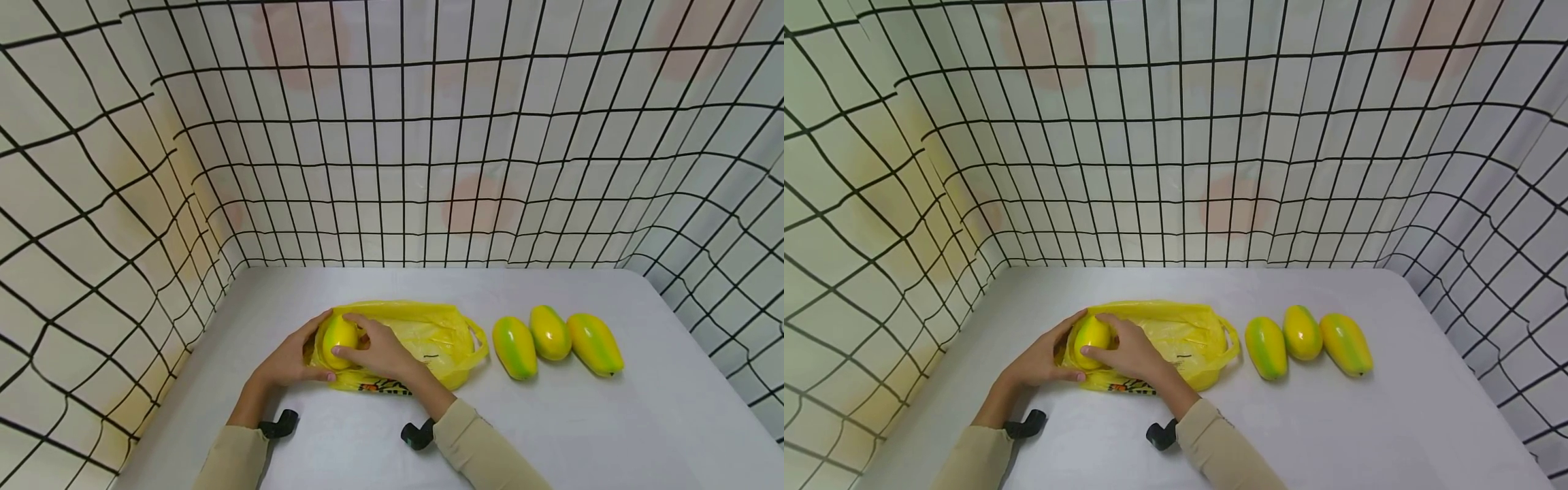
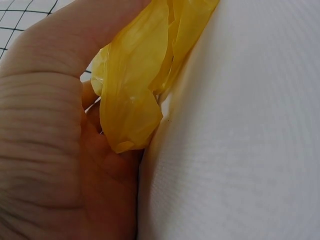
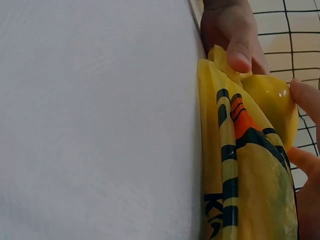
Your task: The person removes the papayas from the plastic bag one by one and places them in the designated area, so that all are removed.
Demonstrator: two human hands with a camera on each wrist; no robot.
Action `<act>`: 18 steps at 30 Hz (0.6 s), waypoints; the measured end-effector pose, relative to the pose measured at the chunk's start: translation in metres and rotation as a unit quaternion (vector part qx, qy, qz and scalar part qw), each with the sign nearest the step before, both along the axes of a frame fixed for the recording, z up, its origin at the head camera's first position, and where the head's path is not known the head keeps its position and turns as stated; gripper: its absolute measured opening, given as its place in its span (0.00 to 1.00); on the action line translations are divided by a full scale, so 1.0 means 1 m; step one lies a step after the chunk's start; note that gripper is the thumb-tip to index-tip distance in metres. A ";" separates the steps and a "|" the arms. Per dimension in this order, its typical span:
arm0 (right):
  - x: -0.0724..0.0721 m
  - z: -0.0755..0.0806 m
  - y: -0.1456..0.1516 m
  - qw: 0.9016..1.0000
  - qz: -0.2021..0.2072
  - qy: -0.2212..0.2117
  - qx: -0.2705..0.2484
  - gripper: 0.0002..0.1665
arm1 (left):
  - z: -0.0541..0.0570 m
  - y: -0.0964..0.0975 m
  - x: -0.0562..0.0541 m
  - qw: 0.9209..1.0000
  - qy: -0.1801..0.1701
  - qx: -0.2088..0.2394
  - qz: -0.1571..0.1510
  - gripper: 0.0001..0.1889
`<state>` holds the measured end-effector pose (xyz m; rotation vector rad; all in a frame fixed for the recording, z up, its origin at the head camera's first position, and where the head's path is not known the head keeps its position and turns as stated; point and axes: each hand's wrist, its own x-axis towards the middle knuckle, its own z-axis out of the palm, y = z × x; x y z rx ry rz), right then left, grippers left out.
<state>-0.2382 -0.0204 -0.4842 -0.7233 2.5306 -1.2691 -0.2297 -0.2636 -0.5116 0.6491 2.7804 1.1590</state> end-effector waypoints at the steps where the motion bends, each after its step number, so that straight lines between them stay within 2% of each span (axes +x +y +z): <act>1: 0.000 -0.001 0.000 1.000 0.002 0.004 0.004 0.46 | 0.000 0.000 0.000 1.000 0.001 0.001 0.000 0.64; 10: 0.002 -0.001 -0.003 0.999 0.010 0.001 0.032 0.48 | -0.002 0.001 0.000 1.000 -0.007 0.007 0.001 0.65; 18: 0.001 0.002 0.002 1.000 0.009 -0.026 -0.005 0.47 | -0.003 0.001 -0.002 1.000 -0.005 -0.001 0.003 0.65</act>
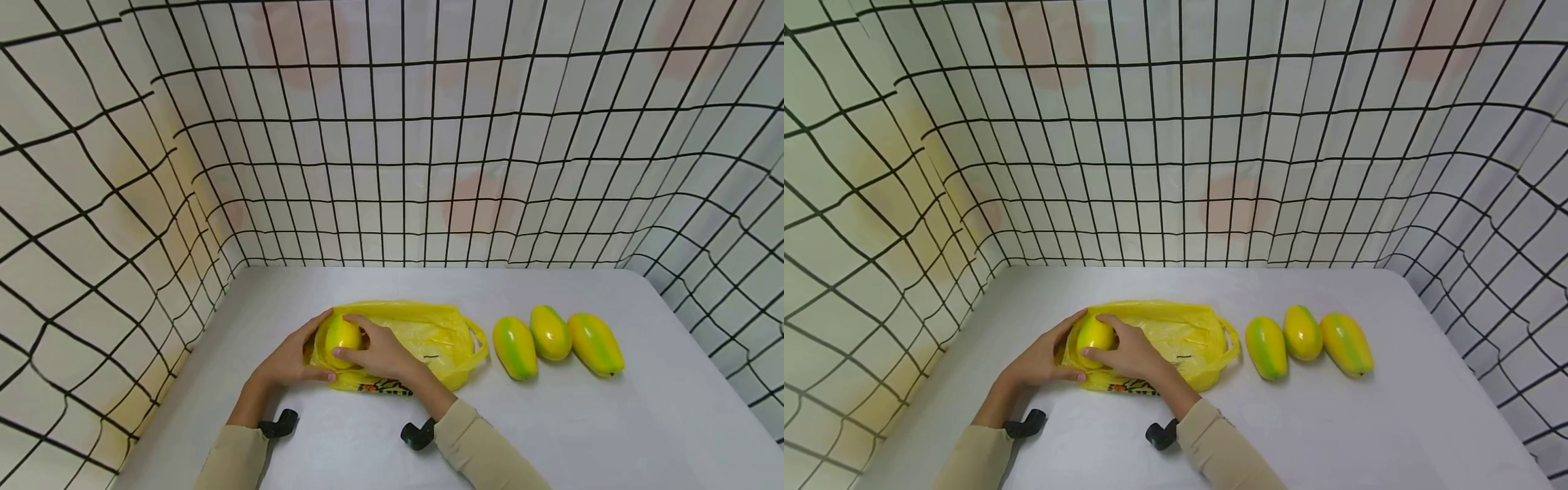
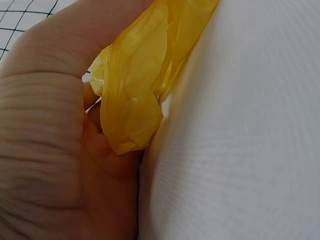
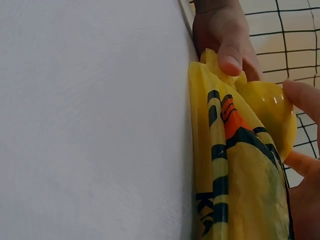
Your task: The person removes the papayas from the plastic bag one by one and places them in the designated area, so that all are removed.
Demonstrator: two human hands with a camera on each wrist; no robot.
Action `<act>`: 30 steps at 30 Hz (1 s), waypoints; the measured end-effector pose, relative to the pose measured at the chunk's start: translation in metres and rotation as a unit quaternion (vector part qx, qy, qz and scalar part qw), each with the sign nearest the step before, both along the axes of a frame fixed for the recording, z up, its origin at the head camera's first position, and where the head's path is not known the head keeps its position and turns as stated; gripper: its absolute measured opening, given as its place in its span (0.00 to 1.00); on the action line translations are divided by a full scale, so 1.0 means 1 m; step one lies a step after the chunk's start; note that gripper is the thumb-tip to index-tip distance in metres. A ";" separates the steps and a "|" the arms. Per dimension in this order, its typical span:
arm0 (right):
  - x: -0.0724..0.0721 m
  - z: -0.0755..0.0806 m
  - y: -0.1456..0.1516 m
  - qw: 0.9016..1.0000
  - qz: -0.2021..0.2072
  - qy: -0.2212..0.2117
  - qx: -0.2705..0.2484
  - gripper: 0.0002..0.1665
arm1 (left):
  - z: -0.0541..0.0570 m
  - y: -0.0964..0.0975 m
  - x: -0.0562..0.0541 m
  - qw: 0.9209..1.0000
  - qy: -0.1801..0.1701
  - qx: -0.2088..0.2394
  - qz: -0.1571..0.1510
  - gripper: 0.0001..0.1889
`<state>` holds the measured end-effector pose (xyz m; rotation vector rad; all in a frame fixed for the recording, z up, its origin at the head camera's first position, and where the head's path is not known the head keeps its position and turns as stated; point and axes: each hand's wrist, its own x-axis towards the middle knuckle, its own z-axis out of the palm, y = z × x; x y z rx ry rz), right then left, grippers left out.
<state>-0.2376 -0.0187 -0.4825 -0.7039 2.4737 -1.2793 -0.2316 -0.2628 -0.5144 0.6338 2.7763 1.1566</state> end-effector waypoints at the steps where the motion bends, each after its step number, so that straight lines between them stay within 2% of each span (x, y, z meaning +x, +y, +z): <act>1: 0.000 -0.001 0.001 1.000 -0.001 -0.004 -0.003 0.46 | 0.000 0.000 0.000 1.000 0.001 -0.001 0.001 0.65; 7: 0.000 0.002 0.011 0.999 0.001 -0.031 -0.037 0.45 | 0.000 0.000 -0.001 1.000 0.004 -0.006 0.002 0.65; 11: 0.003 0.006 0.019 0.998 0.002 -0.040 -0.053 0.44 | 0.000 0.000 -0.001 1.000 -0.005 -0.009 0.005 0.65; 19: 0.002 0.009 0.035 0.995 -0.026 -0.055 -0.075 0.43 | 0.000 0.001 0.000 1.000 -0.007 -0.002 0.004 0.66; 30: 0.003 0.017 0.056 0.995 -0.053 -0.043 -0.074 0.41 | 0.001 0.002 0.001 1.000 -0.008 0.000 0.009 0.67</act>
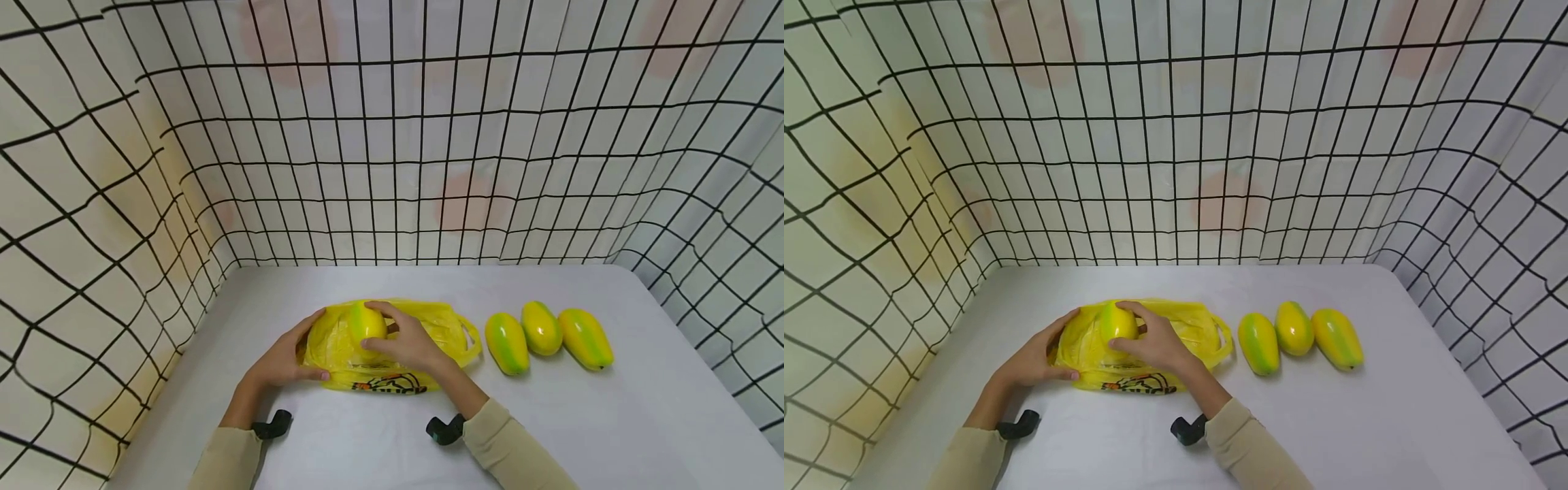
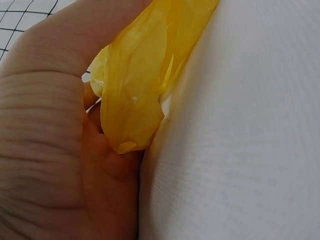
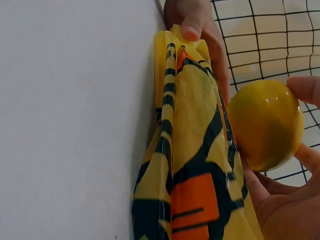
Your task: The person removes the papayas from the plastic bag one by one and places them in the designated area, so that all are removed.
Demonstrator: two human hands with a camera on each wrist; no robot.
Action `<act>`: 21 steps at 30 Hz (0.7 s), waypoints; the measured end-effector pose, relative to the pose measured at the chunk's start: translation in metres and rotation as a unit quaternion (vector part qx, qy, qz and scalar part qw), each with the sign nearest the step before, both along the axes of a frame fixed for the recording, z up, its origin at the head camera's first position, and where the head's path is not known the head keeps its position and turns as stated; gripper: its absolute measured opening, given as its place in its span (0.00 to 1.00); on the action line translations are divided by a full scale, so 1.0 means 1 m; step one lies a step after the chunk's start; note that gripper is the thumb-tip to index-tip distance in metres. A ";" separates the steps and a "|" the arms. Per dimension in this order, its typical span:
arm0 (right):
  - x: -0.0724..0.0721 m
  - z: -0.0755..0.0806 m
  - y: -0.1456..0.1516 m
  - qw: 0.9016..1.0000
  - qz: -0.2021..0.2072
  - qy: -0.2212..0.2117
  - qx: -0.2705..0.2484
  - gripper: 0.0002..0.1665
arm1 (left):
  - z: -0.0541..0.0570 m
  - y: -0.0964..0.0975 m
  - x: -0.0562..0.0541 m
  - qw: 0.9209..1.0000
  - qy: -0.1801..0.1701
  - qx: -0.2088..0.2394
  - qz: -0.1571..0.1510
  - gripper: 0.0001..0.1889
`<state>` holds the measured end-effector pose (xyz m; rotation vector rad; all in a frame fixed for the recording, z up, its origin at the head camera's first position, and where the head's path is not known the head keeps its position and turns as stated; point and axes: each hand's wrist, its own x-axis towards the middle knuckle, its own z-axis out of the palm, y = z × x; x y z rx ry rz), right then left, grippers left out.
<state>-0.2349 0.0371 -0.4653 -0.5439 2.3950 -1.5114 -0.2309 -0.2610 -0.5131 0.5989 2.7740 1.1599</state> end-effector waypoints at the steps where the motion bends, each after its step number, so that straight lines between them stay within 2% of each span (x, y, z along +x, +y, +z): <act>1: 0.000 0.000 0.001 1.000 -0.002 0.002 0.003 0.41 | 0.000 0.000 0.000 1.000 0.001 -0.001 0.000 0.67; 21: -0.001 0.001 0.034 0.999 -0.036 0.015 0.009 0.41 | 0.001 0.001 0.002 1.000 -0.010 0.008 0.003 0.67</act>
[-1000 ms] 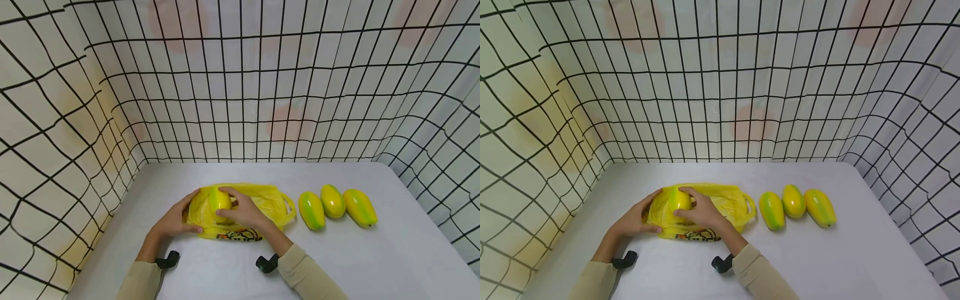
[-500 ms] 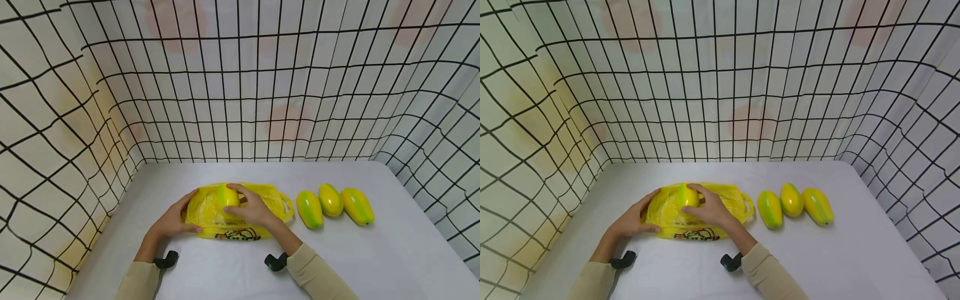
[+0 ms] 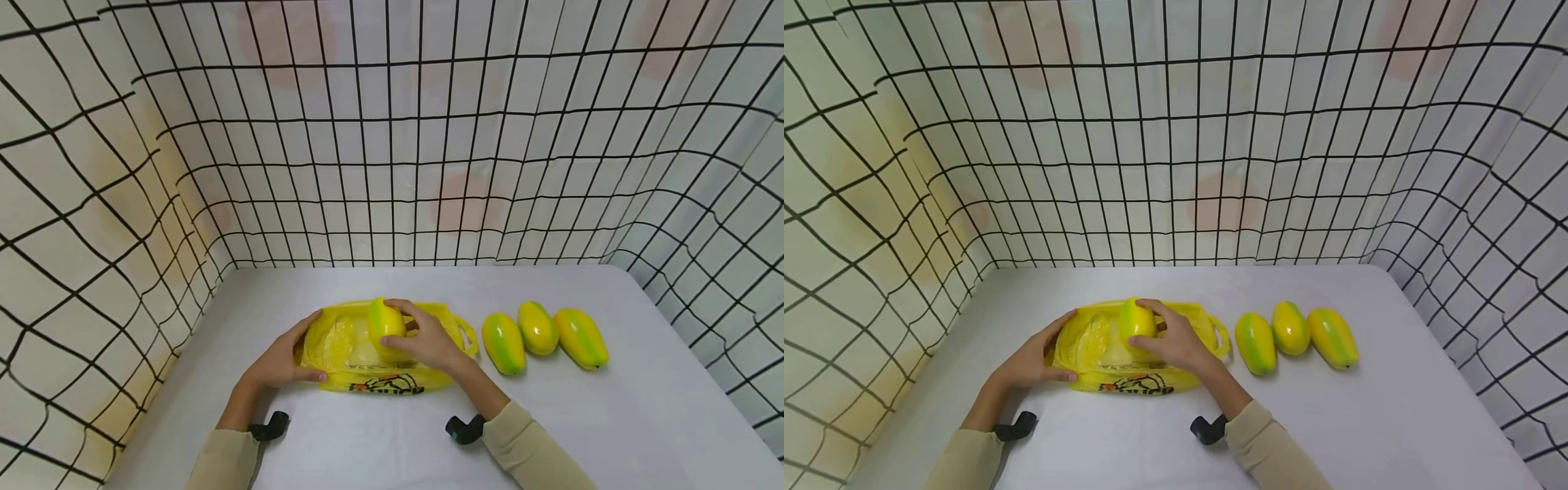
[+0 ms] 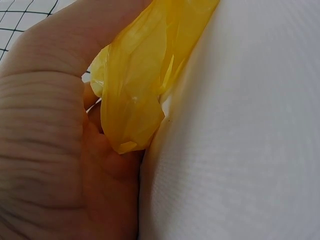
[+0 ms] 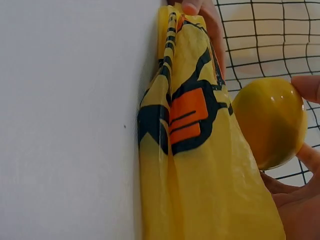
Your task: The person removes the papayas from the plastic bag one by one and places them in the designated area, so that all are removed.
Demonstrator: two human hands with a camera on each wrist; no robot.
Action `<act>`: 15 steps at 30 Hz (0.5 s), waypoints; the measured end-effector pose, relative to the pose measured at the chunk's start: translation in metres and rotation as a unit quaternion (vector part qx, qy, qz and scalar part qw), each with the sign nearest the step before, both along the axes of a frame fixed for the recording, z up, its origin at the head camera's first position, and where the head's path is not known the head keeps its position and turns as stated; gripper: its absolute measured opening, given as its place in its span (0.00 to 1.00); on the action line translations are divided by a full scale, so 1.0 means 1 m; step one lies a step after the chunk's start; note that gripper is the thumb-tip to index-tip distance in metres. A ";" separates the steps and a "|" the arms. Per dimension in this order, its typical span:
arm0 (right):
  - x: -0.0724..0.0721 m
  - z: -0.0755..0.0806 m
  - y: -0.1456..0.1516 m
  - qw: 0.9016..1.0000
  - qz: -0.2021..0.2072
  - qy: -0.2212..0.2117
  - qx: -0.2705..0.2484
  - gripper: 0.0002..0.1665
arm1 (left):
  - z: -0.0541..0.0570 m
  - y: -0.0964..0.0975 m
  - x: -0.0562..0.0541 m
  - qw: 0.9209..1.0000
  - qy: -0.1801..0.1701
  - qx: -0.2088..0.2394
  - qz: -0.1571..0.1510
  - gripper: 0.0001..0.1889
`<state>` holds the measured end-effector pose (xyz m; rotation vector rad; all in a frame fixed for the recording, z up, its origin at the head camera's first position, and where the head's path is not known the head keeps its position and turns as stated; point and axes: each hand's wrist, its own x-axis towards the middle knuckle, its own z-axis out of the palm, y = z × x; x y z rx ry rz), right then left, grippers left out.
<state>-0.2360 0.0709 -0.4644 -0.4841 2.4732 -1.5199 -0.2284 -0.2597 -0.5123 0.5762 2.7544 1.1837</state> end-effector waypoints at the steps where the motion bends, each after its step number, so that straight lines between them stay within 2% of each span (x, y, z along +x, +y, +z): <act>1: 0.000 0.001 0.001 1.000 -0.002 -0.001 -0.001 0.41 | 0.000 0.000 0.000 1.000 0.000 0.001 0.000 0.67; 15: 0.002 0.006 0.023 1.000 -0.025 -0.002 0.011 0.41 | -0.002 -0.002 -0.002 1.000 0.004 0.000 -0.007 0.67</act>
